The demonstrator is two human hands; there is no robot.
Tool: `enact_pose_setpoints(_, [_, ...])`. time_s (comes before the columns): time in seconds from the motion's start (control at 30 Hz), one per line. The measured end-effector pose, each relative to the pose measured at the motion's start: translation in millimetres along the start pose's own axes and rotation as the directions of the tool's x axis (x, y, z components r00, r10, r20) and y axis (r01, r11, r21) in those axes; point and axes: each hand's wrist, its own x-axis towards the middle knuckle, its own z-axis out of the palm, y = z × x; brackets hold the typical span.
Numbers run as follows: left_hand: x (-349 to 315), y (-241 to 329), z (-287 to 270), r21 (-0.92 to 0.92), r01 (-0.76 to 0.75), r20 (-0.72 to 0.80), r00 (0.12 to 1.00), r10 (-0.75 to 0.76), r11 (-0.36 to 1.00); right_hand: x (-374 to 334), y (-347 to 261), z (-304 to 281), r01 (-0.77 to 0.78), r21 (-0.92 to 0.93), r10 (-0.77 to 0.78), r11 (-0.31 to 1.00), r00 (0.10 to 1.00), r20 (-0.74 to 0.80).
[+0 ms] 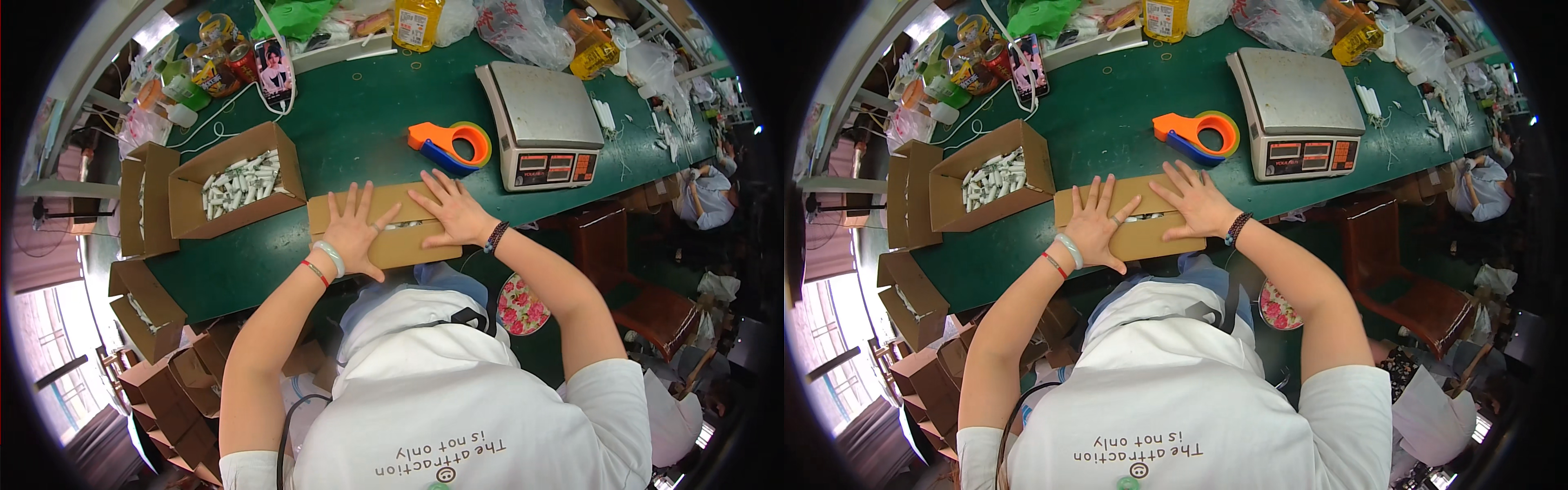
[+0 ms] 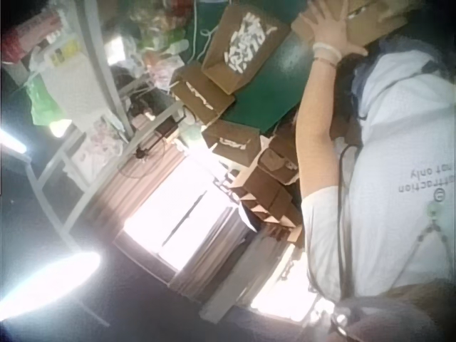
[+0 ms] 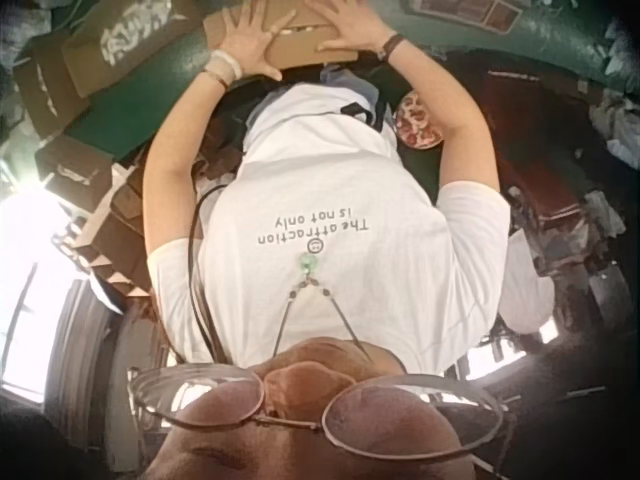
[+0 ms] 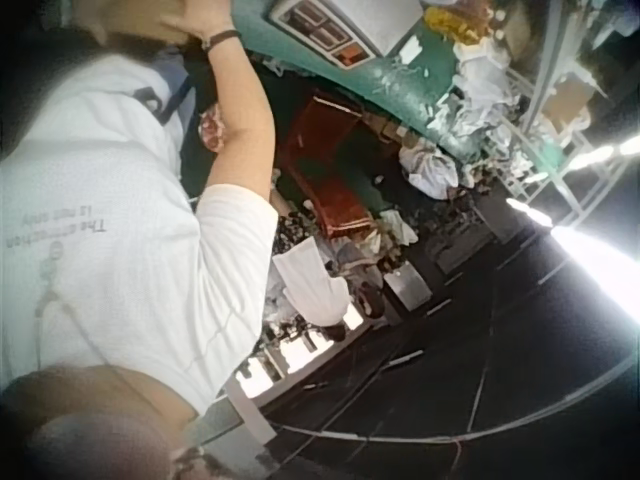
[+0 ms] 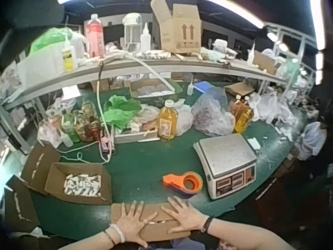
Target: The person packs small components into cardboard boxes, then seals each box shut with a tape dispenser, weighs it on a scale, and stacks the finished boxes.
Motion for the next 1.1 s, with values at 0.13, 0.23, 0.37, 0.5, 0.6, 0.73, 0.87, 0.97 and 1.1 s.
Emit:
enact_pose_setpoints(0.13, [0.0,0.8,-7.8,0.015,0.009,0.054,0.999,-0.010,1.000,18.0,-26.2,-40.9,-0.014,-0.164,0.074,0.986,0.927,0.369])
enact_pose_setpoints(0.23, [2.8,-1.4,-6.6,0.020,-0.008,0.026,1.000,0.008,1.000,21.1,-28.6,-43.9,-0.042,-0.116,0.091,0.992,0.885,0.457])
enact_pose_setpoints(0.37, [3.6,-7.6,0.9,0.002,-0.085,-0.098,0.992,0.085,0.996,15.0,-29.7,-39.8,-0.043,-0.047,0.059,0.998,0.911,0.407])
enact_pose_setpoints(0.5, [5.4,-8.4,2.9,-0.060,-0.095,-0.090,0.992,0.089,0.994,5.3,-37.0,-31.5,0.007,-0.092,0.028,0.996,0.928,0.372])
enact_pose_setpoints(0.6, [3.8,-6.1,4.7,-0.077,-0.079,-0.114,0.991,0.069,0.994,10.2,-37.1,-28.4,-0.075,-0.134,0.113,0.988,0.945,0.306])
enact_pose_setpoints(0.73, [6.2,-8.2,9.3,-0.084,-0.080,-0.128,0.989,0.069,0.993,16.5,-34.5,-31.0,-0.122,-0.059,0.135,0.991,0.921,0.367])
enact_pose_setpoints(0.87, [3.1,-4.8,12.1,-0.105,-0.055,-0.141,0.989,0.040,0.993,14.2,-33.8,-25.0,-0.096,-0.077,0.115,0.992,0.941,0.319])
enact_pose_setpoints(0.97, [-2.1,14.3,12.8,-0.132,0.037,-0.108,0.993,-0.052,0.991,10.2,-29.1,-25.2,-0.050,-0.056,0.065,0.997,0.945,0.320])
enact_pose_setpoints(1.1, [-21.8,49.7,43.3,-0.259,0.054,-0.282,0.951,-0.129,0.964,14.9,-28.5,-29.8,-0.051,-0.044,0.064,0.998,0.924,0.377])
